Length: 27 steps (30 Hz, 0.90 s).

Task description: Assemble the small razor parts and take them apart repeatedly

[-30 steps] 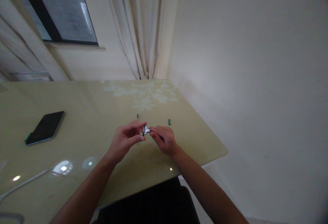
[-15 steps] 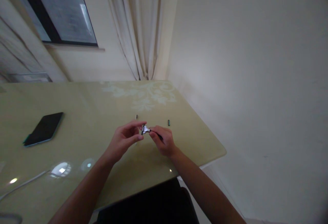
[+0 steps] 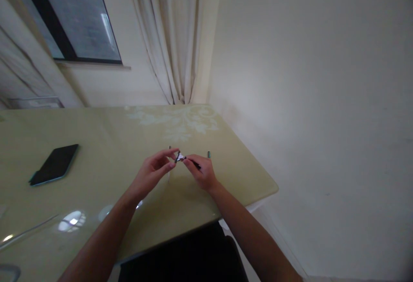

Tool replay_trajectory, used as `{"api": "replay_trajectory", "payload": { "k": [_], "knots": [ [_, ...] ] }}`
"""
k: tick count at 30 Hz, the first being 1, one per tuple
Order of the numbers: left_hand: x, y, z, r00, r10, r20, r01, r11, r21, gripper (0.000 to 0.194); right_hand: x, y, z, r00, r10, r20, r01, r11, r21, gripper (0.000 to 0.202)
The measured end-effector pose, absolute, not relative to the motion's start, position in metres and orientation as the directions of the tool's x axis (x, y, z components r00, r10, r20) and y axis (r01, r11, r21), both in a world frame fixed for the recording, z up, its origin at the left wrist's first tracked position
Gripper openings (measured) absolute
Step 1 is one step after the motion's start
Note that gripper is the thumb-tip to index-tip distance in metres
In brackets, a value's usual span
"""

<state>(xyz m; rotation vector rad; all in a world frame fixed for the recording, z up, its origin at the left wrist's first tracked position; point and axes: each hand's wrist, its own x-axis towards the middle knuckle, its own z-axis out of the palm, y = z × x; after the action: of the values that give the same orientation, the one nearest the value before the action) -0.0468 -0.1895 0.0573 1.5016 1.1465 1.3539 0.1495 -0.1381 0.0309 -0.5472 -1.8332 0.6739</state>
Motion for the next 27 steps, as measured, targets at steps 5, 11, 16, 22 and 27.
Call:
{"api": "replay_trajectory", "payload": {
  "k": [5,11,16,22,27],
  "knots": [
    [-0.055,-0.181,0.042,-0.096,0.969,0.229,0.532,-0.144,0.835,0.041,0.157,-0.120,0.034,-0.157,0.829,0.536,0.038,0.548,-0.836,0.030],
    [-0.053,-0.178,0.025,-0.110,0.990,0.083,0.922,0.071,0.380,0.045,0.202,-0.075,0.035,-0.042,0.874,0.484,0.207,0.482,-0.851,0.031],
    [-0.042,-0.172,0.026,-0.114,0.993,-0.028,0.961,0.117,0.250,0.034,0.231,-0.055,0.020,0.025,0.914,0.405,0.491,0.342,-0.801,0.028],
    [-0.027,-0.161,0.026,-0.058,0.997,0.048,0.945,0.040,0.325,0.033,0.238,-0.050,0.008,0.068,0.968,0.241,0.698,0.126,-0.704,0.022],
    [-0.010,-0.146,0.028,-0.040,0.985,0.168,0.840,-0.058,0.539,0.038,0.238,-0.047,0.007,0.094,0.966,0.241,0.784,0.077,-0.616,0.019]
  ]
}}
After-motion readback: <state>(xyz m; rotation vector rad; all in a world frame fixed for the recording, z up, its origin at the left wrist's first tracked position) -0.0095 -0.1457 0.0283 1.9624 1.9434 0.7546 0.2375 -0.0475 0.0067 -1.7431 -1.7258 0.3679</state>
